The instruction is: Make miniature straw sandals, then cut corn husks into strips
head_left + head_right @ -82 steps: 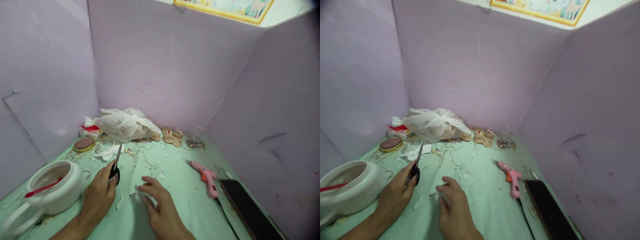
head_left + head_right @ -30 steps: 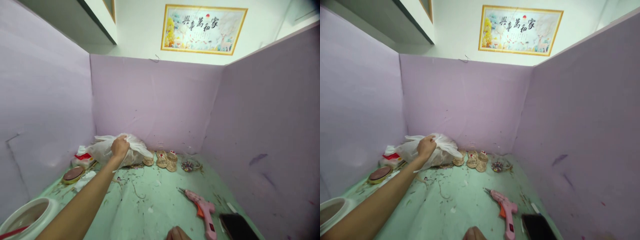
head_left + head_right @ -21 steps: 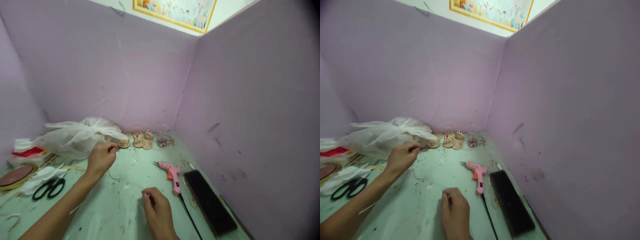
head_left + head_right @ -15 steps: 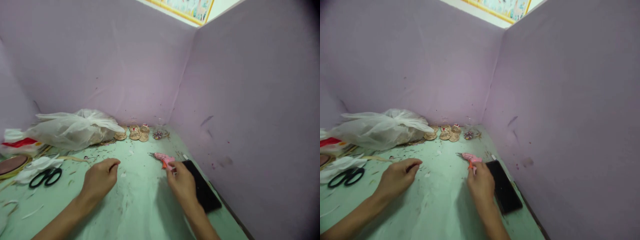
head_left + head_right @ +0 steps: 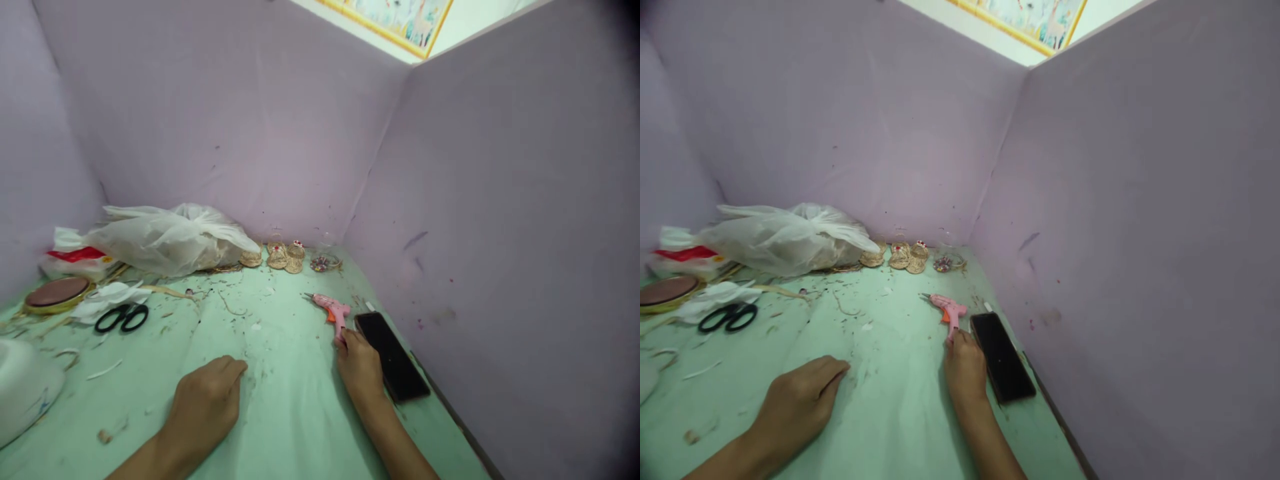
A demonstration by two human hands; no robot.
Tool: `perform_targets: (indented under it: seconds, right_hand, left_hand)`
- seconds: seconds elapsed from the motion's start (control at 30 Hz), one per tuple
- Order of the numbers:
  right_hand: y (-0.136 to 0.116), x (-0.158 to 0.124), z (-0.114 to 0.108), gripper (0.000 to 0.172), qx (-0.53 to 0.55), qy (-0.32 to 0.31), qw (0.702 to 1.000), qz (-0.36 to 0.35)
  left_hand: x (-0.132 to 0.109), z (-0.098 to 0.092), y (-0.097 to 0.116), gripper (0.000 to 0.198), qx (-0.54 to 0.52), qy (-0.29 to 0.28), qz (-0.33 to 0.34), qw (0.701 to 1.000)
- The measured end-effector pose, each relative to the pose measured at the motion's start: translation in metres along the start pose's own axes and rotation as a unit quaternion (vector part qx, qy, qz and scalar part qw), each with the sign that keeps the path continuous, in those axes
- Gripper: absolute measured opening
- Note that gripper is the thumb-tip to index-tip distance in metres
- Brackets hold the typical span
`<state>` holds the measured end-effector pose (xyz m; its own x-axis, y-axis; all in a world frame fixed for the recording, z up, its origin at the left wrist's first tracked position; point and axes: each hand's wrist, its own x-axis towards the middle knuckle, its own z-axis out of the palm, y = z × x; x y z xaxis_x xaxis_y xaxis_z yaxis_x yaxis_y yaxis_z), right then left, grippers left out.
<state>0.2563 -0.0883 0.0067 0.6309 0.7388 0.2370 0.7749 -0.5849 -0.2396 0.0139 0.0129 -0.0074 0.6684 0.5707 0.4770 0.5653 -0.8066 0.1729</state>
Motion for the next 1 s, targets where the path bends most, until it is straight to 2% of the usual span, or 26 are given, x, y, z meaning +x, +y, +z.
perform_targets:
  seconds: [0.13,0.27,0.43,0.57,0.77,1.0]
  right_hand:
    - [-0.005,0.001,-0.002,0.015,-0.016,0.007,1.000,0.020]
    - [-0.011,0.014,-0.004,0.019,-0.030,0.013,0.998,0.045]
    - [-0.012,0.047,-0.006,0.022,-0.047,0.041,0.995,0.072]
    - [-0.002,0.081,-0.013,0.025,-0.080,0.062,0.993,0.067]
    - [0.031,0.125,-0.020,0.028,-0.122,0.030,0.991,0.055]
    - [0.047,0.135,-0.018,0.029,-0.151,-0.037,0.987,0.047]
  left_hand:
    - [0.001,-0.002,0.003,0.029,0.001,-0.008,-0.005,1.000]
    - [0.001,-0.007,0.004,0.030,0.001,-0.015,-0.012,1.000]
    - [0.001,-0.007,0.004,0.029,-0.025,-0.004,-0.029,0.999]
    - [0.002,-0.007,0.004,0.031,-0.029,0.001,-0.028,0.999]
    - [0.003,-0.006,0.003,0.030,-0.027,0.006,-0.023,0.999]
    - [0.003,-0.004,-0.001,0.026,-0.060,0.035,-0.046,0.997]
